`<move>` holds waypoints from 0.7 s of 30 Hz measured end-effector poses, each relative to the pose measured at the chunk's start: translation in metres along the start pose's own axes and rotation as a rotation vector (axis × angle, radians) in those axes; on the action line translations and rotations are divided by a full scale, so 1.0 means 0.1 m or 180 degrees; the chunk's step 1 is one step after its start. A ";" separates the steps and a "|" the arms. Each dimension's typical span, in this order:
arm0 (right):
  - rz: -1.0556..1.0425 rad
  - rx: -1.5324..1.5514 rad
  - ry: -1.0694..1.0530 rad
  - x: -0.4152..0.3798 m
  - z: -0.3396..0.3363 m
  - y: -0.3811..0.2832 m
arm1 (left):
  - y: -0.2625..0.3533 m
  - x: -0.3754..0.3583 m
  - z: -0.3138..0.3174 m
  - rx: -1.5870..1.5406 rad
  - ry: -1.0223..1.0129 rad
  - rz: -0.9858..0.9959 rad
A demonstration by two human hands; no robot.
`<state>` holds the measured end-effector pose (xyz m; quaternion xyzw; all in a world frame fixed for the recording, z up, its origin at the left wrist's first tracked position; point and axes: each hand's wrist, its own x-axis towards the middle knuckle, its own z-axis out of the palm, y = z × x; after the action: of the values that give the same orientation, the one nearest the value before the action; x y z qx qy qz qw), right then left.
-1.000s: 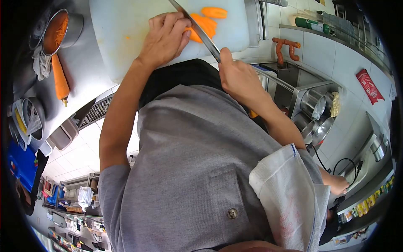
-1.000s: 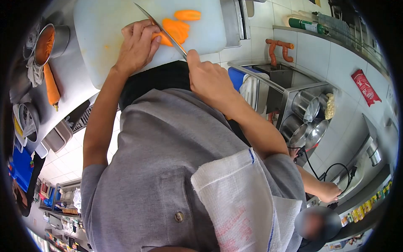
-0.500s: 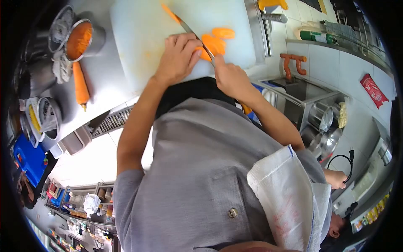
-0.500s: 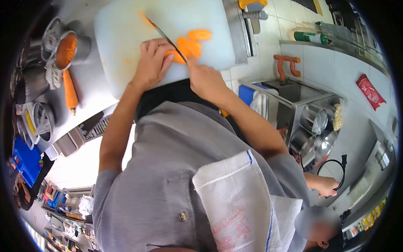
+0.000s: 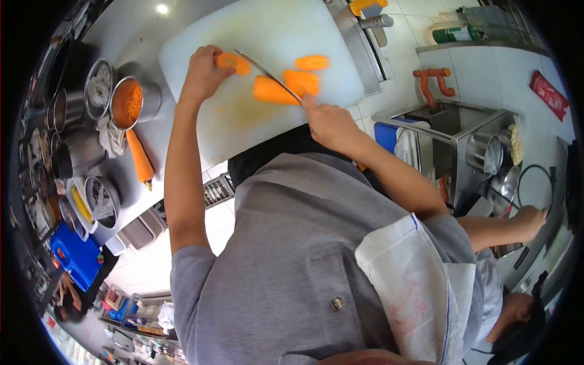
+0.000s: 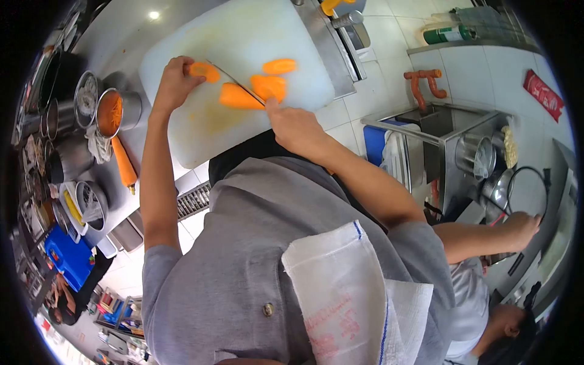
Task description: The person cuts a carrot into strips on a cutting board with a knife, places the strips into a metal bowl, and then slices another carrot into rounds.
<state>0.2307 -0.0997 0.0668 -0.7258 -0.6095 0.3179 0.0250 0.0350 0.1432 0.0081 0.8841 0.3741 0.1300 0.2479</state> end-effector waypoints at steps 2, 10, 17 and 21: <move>-0.0026 0.0036 -0.0026 -0.01 -0.01 -0.01 | 0.02 0.02 -0.05 -0.0087 -0.0360 -0.0341; -0.0082 0.0183 0.0091 -0.02 0.04 0.02 | 0.06 -0.01 -0.11 0.0462 -0.0209 -0.0297; -0.0170 0.0154 0.0276 -0.02 0.07 0.03 | 0.38 -0.05 -0.41 -0.0054 -0.0384 -0.0807; -0.0227 0.0166 0.0339 -0.04 0.09 0.03 | 0.77 0.02 -0.34 -0.1220 -0.0200 -0.0425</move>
<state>0.2284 -0.1073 0.0606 -0.7187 -0.6243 0.2935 0.0876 0.0684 0.1102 0.0779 0.7976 0.3924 0.1545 0.4313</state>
